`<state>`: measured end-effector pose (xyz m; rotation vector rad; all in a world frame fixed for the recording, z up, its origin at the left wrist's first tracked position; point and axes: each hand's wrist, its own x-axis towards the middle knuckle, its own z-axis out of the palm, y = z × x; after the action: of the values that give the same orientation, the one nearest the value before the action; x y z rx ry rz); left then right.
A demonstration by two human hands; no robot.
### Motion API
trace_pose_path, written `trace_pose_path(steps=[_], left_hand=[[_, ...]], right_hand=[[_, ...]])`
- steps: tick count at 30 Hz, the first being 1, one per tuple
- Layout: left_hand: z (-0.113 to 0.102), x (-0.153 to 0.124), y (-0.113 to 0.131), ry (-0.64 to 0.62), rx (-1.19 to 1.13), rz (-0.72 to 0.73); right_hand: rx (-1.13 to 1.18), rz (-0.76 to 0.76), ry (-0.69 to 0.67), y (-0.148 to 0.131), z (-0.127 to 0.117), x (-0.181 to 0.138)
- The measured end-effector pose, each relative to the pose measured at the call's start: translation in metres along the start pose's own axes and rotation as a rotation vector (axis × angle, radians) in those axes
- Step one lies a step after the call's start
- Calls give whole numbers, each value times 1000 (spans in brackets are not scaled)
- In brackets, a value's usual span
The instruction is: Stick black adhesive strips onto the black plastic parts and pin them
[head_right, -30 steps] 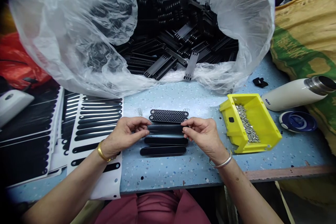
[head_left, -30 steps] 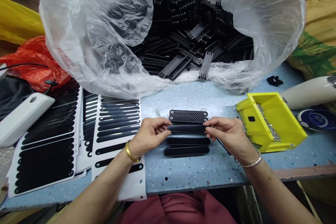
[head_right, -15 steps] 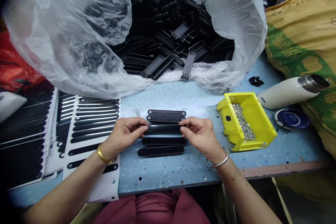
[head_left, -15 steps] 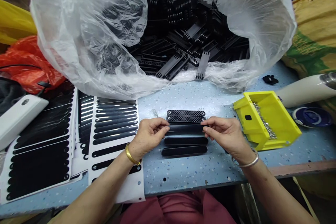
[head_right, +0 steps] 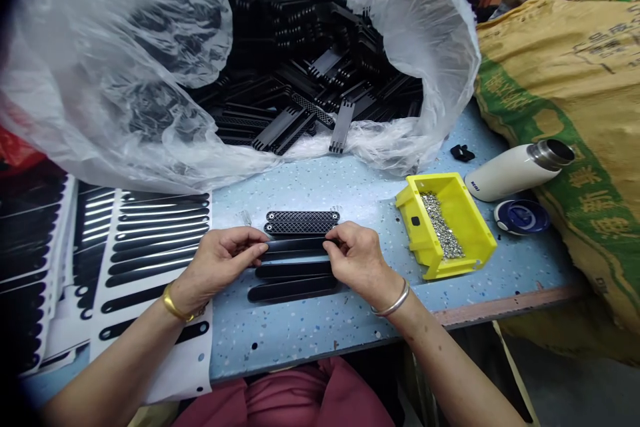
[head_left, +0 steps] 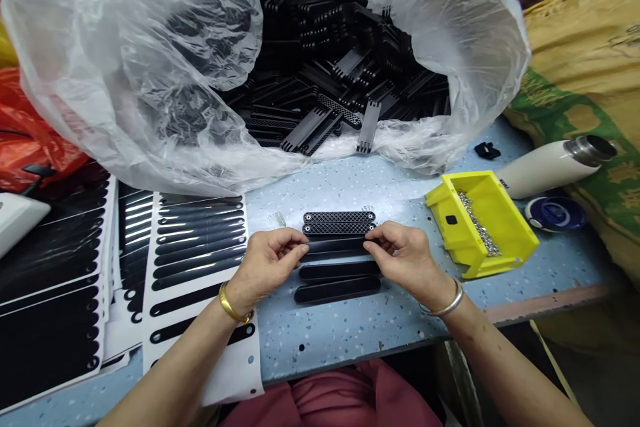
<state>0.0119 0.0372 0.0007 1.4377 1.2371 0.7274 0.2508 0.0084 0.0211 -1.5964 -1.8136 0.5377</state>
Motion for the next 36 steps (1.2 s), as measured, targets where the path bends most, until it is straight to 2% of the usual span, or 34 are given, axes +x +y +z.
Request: trace_pose_path(steps=[13, 21, 25, 30, 36], left_hand=[[-1, 1, -1, -10, 19, 1], [-1, 2, -4, -25, -7, 13], [-1, 1, -1, -19, -3, 16], [-1, 2, 2, -34, -13, 5], [-1, 3, 2, -33, -25, 1]], right_hand=[[-164, -5, -125, 2, 1, 1], [-341, 65, -249, -8, -5, 10], [-342, 68, -263, -9, -5, 9], [-272, 74, -207, -6, -1, 5], [-418, 142, -253, -11, -4, 10]])
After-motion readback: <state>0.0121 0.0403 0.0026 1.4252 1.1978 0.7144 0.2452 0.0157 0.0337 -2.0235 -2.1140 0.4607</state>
